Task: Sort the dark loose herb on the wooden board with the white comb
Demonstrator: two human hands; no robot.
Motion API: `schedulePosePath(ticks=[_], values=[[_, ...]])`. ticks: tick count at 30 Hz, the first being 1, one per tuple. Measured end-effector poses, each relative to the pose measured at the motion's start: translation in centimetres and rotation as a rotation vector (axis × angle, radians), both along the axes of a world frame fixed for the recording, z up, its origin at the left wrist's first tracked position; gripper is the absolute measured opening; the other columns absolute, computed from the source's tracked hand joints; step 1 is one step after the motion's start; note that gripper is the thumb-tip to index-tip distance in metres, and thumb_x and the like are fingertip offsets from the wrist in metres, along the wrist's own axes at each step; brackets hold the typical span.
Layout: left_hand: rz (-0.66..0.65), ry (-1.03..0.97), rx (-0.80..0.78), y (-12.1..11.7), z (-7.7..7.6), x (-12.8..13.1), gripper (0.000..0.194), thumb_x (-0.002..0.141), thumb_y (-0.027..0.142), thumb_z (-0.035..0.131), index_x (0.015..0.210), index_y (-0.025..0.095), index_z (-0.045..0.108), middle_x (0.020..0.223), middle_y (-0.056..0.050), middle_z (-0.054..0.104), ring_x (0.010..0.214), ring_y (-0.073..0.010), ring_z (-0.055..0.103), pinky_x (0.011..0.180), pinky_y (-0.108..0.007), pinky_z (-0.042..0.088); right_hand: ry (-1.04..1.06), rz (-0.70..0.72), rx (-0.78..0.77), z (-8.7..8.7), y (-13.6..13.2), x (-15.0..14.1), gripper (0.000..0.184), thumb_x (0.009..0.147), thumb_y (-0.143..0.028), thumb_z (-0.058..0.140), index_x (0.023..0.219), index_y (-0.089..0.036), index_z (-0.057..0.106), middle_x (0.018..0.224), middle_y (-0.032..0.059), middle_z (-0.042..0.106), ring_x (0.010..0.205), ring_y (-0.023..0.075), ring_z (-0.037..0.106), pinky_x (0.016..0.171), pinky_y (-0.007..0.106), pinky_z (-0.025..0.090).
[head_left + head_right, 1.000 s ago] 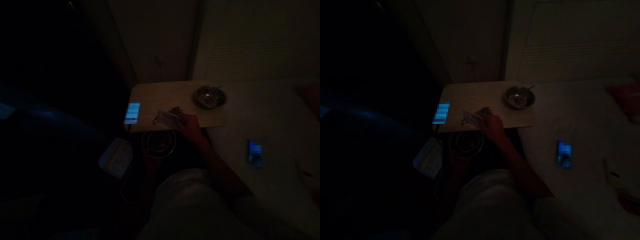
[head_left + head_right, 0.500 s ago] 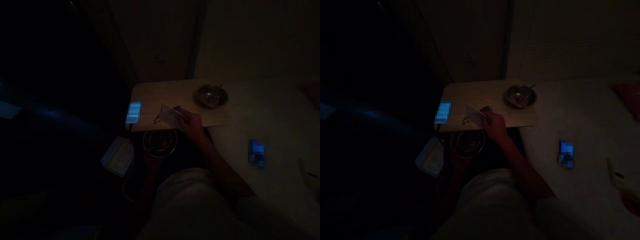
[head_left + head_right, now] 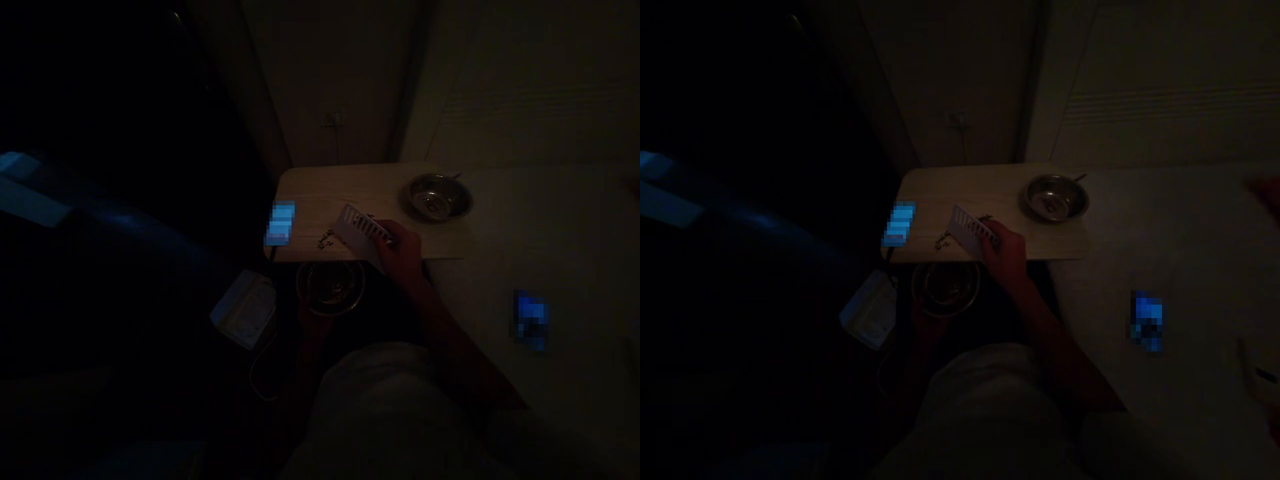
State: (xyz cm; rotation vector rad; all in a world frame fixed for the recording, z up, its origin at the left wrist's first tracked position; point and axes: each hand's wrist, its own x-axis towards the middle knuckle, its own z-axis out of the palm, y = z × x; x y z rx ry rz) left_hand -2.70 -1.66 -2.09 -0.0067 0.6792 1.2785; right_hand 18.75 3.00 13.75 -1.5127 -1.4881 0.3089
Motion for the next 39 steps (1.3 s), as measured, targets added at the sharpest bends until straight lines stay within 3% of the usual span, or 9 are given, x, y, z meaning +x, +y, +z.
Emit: schedulePosePath(ticks=[7,15,29,39], values=[[-0.028,-0.023,-0.040,0.13,0.44,-0.07,0.046,0.082,0.037,0.054,0.121,0.018,0.065,0.126,-0.011,0.067,0.138,-0.0322,0.041,0.115,-0.053,0.027,-0.021,0.034,0.020,-0.07,-0.01,-0.04,0.028,0.088,-0.028,0.055,0.110,-0.022,0.071,0.106,0.0046,0.075,0.093,0.0218,0.071,0.084,0.032,0.053],[-0.016,0.038,-0.011,0.09,0.58,-0.02,0.043,0.082,0.039,0.053,0.120,0.021,0.066,0.125,-0.008,0.068,0.138,-0.0318,0.042,0.114,-0.052,0.029,-0.024,0.061,0.019,-0.11,0.05,-0.05,0.027,0.087,-0.026,0.057,0.109,-0.023,0.073,0.109,0.0044,0.075,0.097,0.0223,0.071,0.086,0.034,0.055],[0.025,-0.019,-0.097,0.26,0.78,0.24,0.038,0.082,0.038,0.054,0.112,0.020,0.070,0.116,-0.009,0.072,0.133,-0.0318,0.047,0.114,-0.052,0.029,-0.190,0.080,-0.128,-0.06,0.19,-0.24,0.034,0.087,-0.025,0.056,0.117,-0.024,0.070,0.112,0.0063,0.074,0.099,0.0258,0.071,0.089,0.038,0.055],[-0.022,-0.012,-0.070,0.16,0.72,0.04,0.045,0.082,0.040,0.052,0.120,0.019,0.066,0.123,-0.010,0.069,0.136,-0.0311,0.043,0.114,-0.052,0.028,-0.171,0.081,-0.102,0.26,0.07,-0.10,0.032,0.086,-0.026,0.057,0.115,-0.024,0.072,0.108,0.0057,0.075,0.095,0.0247,0.072,0.085,0.036,0.056]])
